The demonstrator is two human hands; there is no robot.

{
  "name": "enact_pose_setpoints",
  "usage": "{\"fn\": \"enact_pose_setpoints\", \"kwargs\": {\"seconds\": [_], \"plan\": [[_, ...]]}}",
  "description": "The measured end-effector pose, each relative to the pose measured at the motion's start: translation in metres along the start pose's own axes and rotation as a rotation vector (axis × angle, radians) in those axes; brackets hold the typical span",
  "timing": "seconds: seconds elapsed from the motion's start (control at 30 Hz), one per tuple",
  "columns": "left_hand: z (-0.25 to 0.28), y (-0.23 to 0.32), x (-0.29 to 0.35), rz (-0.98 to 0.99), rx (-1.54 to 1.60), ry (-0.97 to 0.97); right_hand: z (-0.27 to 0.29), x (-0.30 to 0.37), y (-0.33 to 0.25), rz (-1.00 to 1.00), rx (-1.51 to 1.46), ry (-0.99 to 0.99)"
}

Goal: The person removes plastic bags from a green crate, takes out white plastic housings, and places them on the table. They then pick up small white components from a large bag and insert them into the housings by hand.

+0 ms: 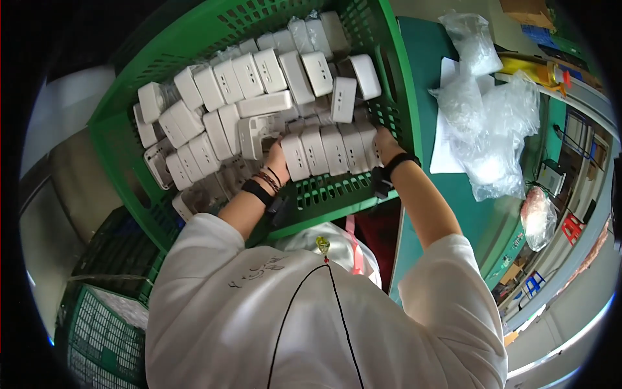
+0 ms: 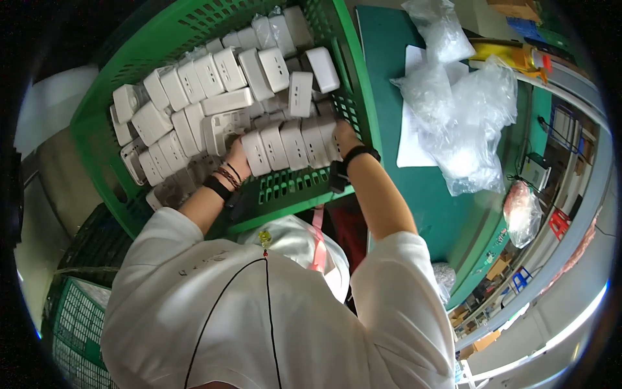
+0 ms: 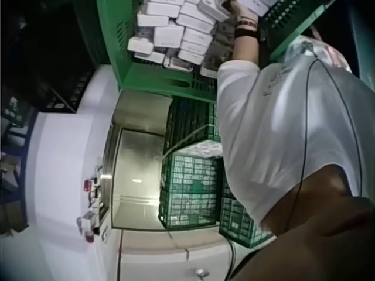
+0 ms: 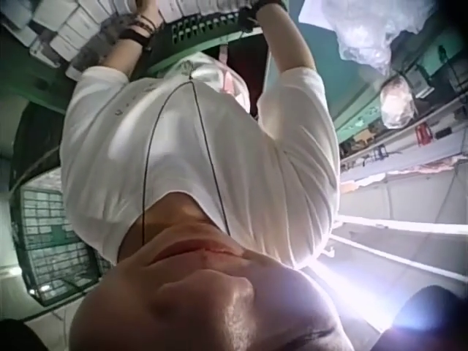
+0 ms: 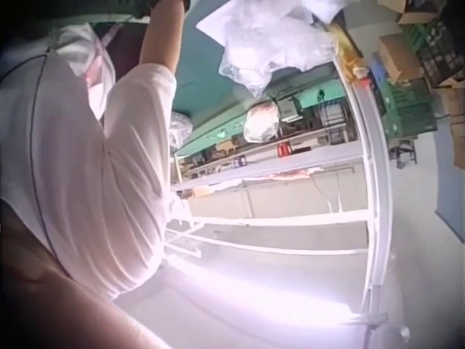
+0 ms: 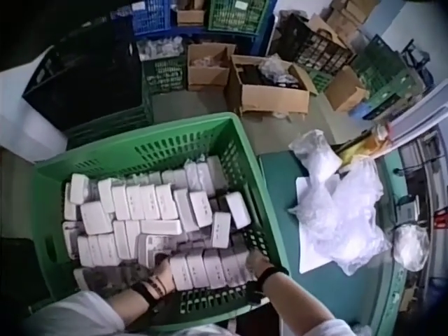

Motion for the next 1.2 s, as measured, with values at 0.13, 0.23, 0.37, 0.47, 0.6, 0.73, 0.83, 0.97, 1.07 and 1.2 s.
{"fn": "enact_pose_setpoints", "kwargs": {"seconds": [0.13,0.23,0.37,0.47,0.6,0.73,0.83,0.97,1.07,1.2], "plan": [[0.008,0.004,0.01,-0.047,0.026,-0.059,-0.013,0.036,-0.016,-0.059,-0.087,-0.132],[-0.012,0.021,0.036,-0.071,0.002,-0.207,-0.011,0.054,-0.006,-0.125,-0.083,-0.103],[-0.03,0.044,0.091,-0.036,-0.165,-0.047,-0.017,0.111,-0.021,-0.039,-0.149,-0.133],[-0.044,0.059,0.123,-0.121,-0.19,-0.123,-0.022,0.156,-0.044,0.101,-0.189,-0.169],[-0.075,0.059,0.186,-0.265,-0.254,-0.149,-0.015,0.202,-0.048,0.327,-0.269,-0.114],[-0.131,0.075,0.24,-0.673,-0.562,-0.322,0.023,0.229,-0.059,0.677,-0.514,0.053],[-0.179,0.073,0.26,-0.741,-0.615,-0.432,0.066,0.264,-0.075,0.92,-0.521,0.18],[-0.279,-0.025,0.236,-0.426,-0.796,-0.577,0.146,0.308,-0.038,0.81,-0.357,0.511],[-0.33,-0.124,0.201,0.048,-1.041,-0.865,0.216,0.337,0.06,0.676,-0.451,0.771],[-0.335,-0.26,0.131,0.214,-1.351,-0.658,0.268,0.331,0.203,0.606,-0.439,0.947]]}}
Point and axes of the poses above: each hand's wrist, its own x-axis away from the middle knuckle, its own z-axis out of the back of the hand, y = z × x, the point moved 7 cm from there along -x, towards the middle knuckle, and after that the axes turned 8 degrees about z, right-handed, at the moved point
